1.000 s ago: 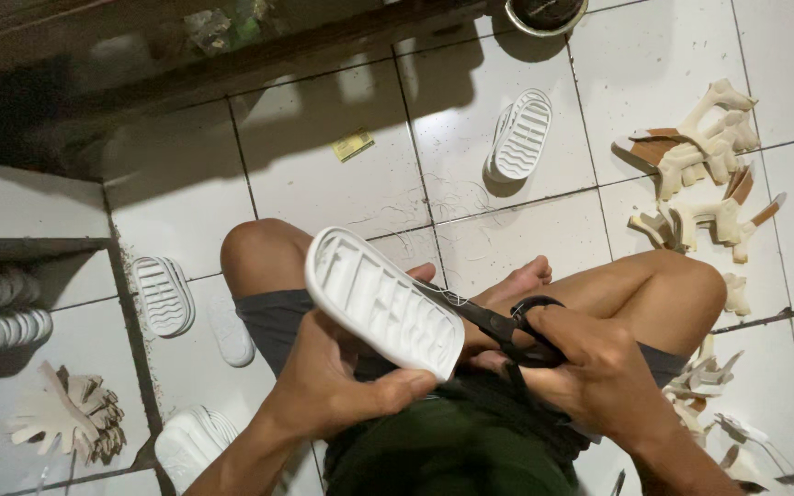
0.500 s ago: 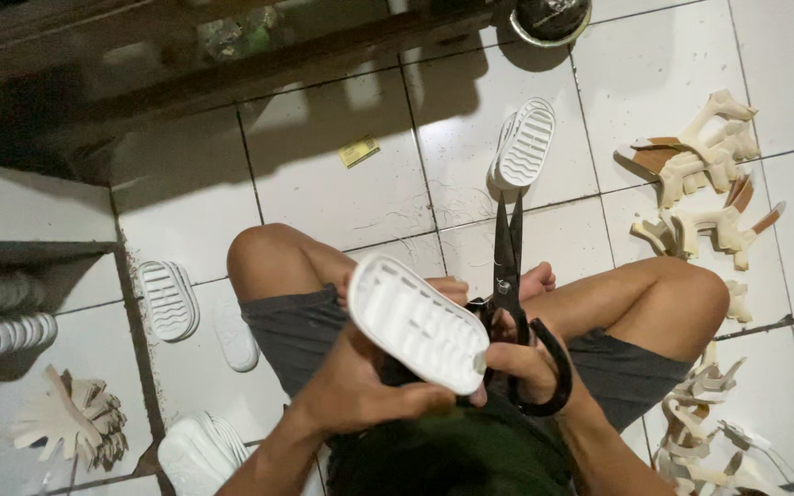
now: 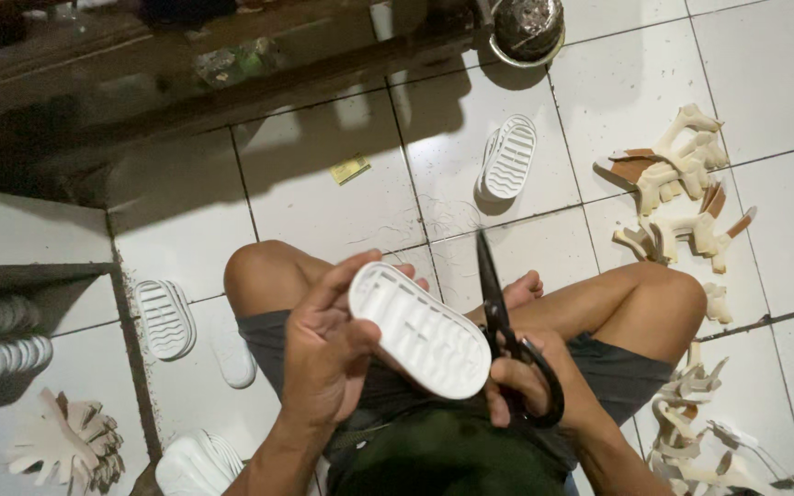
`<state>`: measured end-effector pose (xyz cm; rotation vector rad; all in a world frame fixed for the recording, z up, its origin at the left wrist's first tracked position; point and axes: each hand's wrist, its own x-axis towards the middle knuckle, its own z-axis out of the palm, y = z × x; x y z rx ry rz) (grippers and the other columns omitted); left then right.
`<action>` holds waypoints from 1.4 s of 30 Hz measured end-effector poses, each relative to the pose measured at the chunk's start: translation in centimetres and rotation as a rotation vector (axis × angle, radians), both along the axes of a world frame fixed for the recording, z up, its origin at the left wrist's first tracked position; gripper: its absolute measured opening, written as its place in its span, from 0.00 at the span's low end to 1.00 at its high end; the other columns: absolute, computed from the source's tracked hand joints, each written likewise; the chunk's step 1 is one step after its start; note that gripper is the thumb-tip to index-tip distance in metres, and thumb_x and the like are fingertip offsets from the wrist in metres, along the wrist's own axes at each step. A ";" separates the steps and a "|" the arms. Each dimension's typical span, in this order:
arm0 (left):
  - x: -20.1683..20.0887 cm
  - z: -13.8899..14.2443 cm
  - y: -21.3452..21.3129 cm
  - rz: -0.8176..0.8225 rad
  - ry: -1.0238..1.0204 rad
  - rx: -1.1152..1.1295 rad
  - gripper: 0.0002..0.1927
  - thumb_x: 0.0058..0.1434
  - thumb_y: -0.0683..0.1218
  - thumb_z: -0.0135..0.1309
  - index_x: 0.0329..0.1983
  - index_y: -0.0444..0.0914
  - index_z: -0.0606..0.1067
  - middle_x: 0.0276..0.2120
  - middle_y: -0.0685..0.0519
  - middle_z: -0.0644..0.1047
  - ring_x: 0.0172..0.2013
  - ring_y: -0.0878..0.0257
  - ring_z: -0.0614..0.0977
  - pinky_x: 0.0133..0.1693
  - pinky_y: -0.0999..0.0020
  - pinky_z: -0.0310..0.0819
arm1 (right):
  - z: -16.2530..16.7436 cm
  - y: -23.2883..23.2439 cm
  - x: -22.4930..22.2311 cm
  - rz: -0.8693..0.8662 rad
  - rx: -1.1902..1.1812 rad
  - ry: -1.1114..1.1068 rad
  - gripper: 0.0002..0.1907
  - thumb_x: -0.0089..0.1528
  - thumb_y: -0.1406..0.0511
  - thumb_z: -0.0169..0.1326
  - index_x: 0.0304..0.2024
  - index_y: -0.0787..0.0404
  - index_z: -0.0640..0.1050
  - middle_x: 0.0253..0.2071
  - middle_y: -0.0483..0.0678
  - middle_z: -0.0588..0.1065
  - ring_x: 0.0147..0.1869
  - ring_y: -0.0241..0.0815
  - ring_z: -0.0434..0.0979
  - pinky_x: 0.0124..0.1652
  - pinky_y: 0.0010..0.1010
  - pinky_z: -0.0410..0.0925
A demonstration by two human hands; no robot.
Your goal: The person sits on the floor and uses shears to trim the edges of white shoe soles. They handle the soles one at a time, rotating them to cut along the perimeter, then stack the finished soles on the floor.
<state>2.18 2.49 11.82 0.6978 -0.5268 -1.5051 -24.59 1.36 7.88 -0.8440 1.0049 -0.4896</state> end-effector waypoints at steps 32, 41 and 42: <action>-0.5 0.1 1.3 0.154 -0.333 -0.049 0.34 0.64 0.46 0.63 0.69 0.25 0.66 0.59 0.35 0.78 0.59 0.54 0.81 0.63 0.60 0.77 | 4.2 -0.7 3.5 0.042 -0.932 0.681 0.15 0.50 0.72 0.66 0.38 0.68 0.77 0.24 0.54 0.73 0.24 0.43 0.74 0.27 0.30 0.70; 0.3 -0.8 1.8 0.114 -0.323 0.032 0.36 0.62 0.48 0.64 0.68 0.24 0.67 0.56 0.39 0.80 0.54 0.59 0.82 0.58 0.64 0.78 | 3.8 -1.3 3.5 0.108 -1.080 0.676 0.18 0.48 0.72 0.65 0.40 0.68 0.76 0.29 0.55 0.75 0.30 0.52 0.79 0.30 0.34 0.71; 0.3 -0.9 1.8 0.106 -0.310 0.035 0.37 0.62 0.48 0.64 0.69 0.24 0.67 0.55 0.40 0.79 0.54 0.60 0.82 0.58 0.65 0.78 | 3.8 -1.4 3.5 0.104 -1.094 0.672 0.17 0.48 0.72 0.65 0.40 0.67 0.75 0.30 0.55 0.75 0.30 0.52 0.78 0.31 0.34 0.71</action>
